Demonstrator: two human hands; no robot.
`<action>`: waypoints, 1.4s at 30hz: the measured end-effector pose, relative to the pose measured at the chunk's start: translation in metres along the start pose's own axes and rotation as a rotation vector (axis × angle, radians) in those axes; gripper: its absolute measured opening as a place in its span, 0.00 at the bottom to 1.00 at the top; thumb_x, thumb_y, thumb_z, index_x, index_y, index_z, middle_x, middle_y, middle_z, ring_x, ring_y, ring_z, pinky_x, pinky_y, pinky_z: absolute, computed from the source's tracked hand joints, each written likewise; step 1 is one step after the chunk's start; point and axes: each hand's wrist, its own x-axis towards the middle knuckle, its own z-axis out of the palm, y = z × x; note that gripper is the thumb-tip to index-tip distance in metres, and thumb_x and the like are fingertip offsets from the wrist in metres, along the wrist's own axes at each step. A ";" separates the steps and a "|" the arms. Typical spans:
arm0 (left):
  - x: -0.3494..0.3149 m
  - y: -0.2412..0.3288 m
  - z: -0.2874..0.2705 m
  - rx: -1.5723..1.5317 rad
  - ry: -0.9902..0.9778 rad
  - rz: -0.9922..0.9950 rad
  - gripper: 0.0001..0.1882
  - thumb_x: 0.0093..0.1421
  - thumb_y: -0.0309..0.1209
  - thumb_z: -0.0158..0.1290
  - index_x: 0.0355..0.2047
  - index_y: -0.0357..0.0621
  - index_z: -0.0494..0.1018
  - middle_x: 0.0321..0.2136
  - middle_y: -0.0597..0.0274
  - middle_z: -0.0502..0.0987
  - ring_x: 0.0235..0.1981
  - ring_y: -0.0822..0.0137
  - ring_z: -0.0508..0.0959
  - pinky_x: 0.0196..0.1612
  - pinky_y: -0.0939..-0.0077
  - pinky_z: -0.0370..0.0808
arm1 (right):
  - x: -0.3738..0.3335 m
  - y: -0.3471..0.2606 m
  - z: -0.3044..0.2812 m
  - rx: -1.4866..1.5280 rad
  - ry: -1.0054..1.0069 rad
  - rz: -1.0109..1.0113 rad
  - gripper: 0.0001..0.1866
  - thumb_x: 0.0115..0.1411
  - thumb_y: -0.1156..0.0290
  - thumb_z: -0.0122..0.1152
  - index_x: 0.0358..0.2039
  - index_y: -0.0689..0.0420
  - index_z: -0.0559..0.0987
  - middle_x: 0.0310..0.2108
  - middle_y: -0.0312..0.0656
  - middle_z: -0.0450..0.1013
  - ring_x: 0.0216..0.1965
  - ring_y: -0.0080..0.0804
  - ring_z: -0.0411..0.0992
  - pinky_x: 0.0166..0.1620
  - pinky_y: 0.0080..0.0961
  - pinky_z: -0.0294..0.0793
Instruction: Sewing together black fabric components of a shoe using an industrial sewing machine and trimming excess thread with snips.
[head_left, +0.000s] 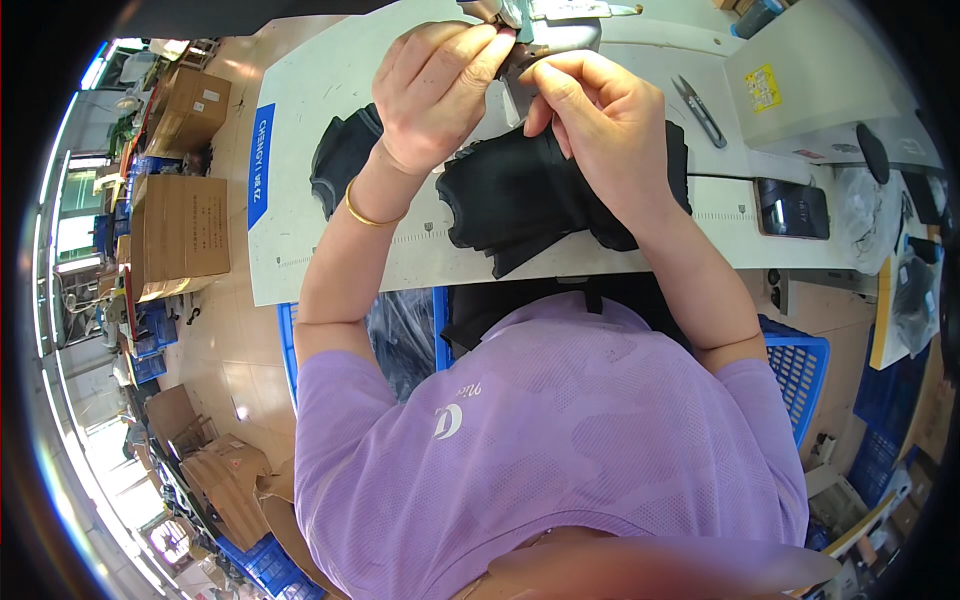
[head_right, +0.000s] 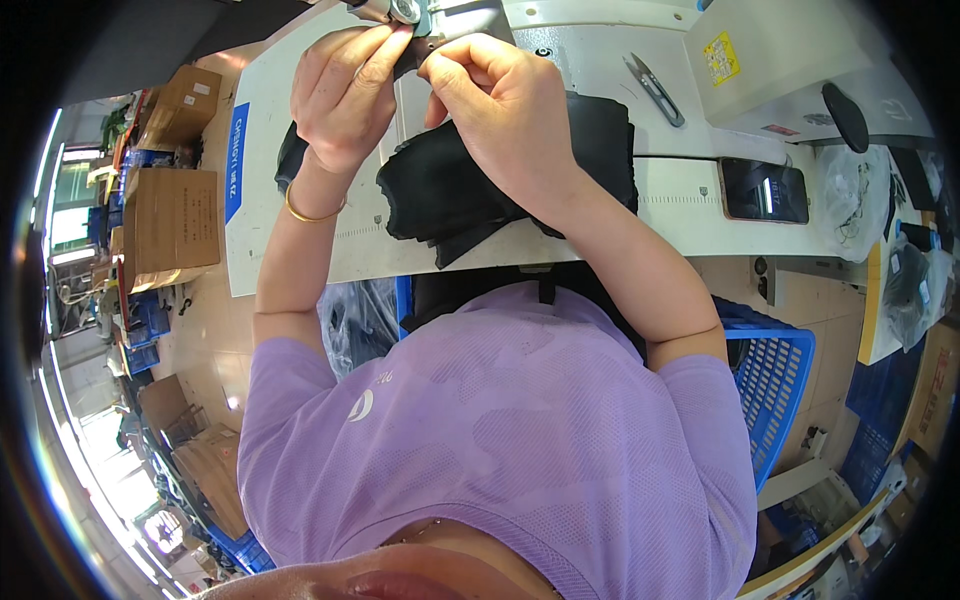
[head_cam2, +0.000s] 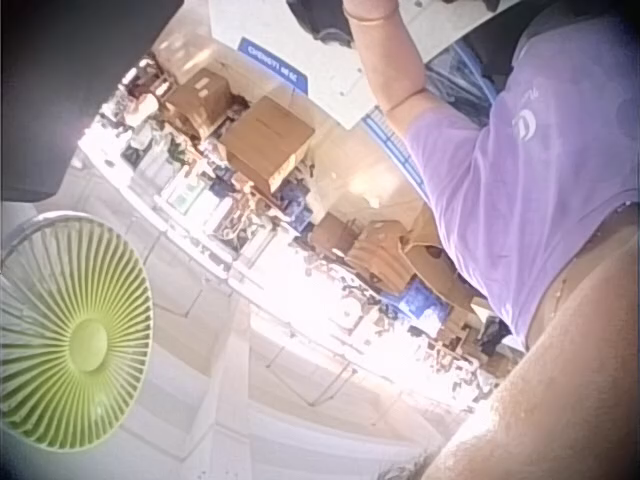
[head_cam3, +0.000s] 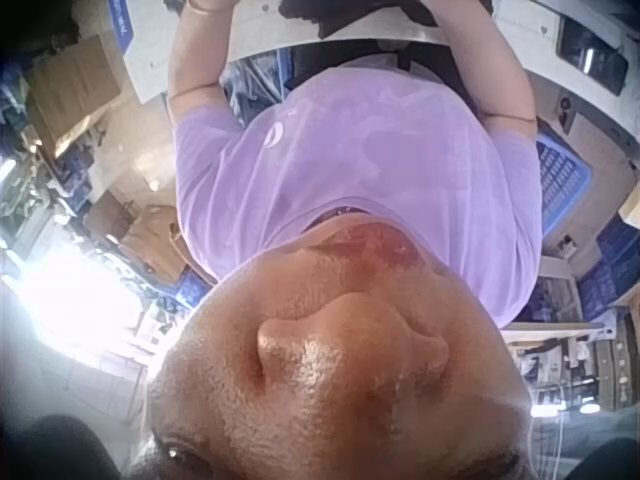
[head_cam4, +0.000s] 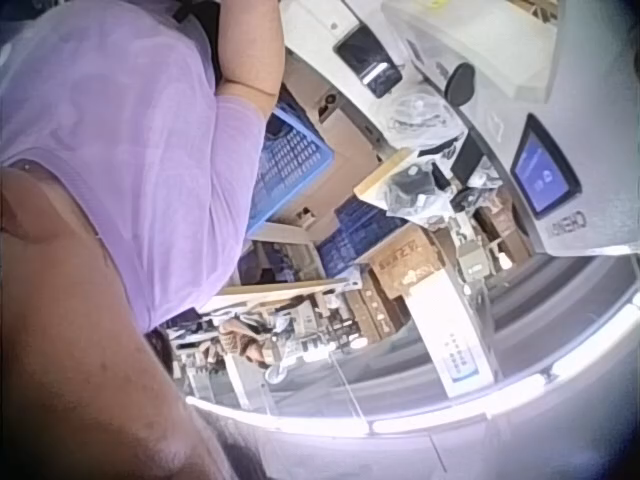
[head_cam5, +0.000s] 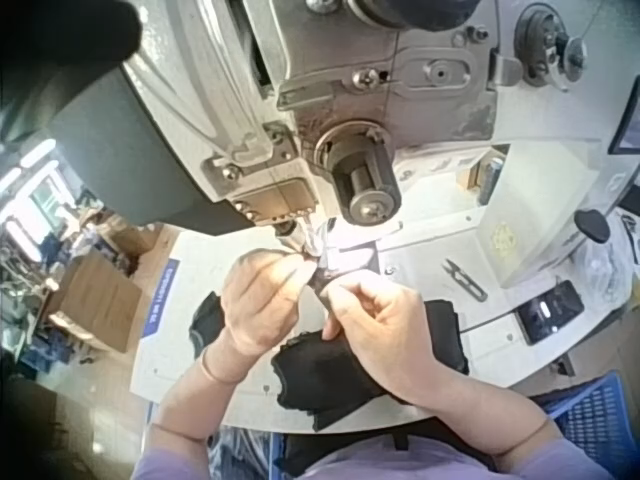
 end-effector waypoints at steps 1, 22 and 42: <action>0.000 -0.001 0.001 0.003 0.017 0.004 0.19 0.36 0.21 0.57 0.34 0.41 0.81 0.29 0.64 0.78 0.32 0.65 0.78 0.32 0.74 0.74 | 0.000 0.000 0.000 -0.003 -0.005 0.002 0.10 0.62 0.69 0.56 0.29 0.61 0.81 0.17 0.33 0.76 0.17 0.10 0.64 0.21 0.15 0.60; 0.013 0.006 -0.003 0.025 -0.142 -0.146 0.14 0.39 0.18 0.56 0.31 0.37 0.78 0.29 0.57 0.76 0.31 0.57 0.78 0.34 0.66 0.76 | -0.011 0.000 0.002 -0.007 -0.121 0.044 0.09 0.66 0.71 0.55 0.35 0.61 0.81 0.19 0.34 0.75 0.17 0.09 0.61 0.21 0.10 0.57; 0.012 -0.003 -0.020 -0.259 -0.516 -1.022 0.13 0.46 0.20 0.57 0.35 0.35 0.78 0.30 0.55 0.79 0.33 0.56 0.79 0.40 0.70 0.75 | -0.011 0.095 -0.170 -1.410 0.219 -0.200 0.15 0.56 0.68 0.64 0.42 0.64 0.79 0.42 0.46 0.73 0.47 0.47 0.70 0.50 0.38 0.70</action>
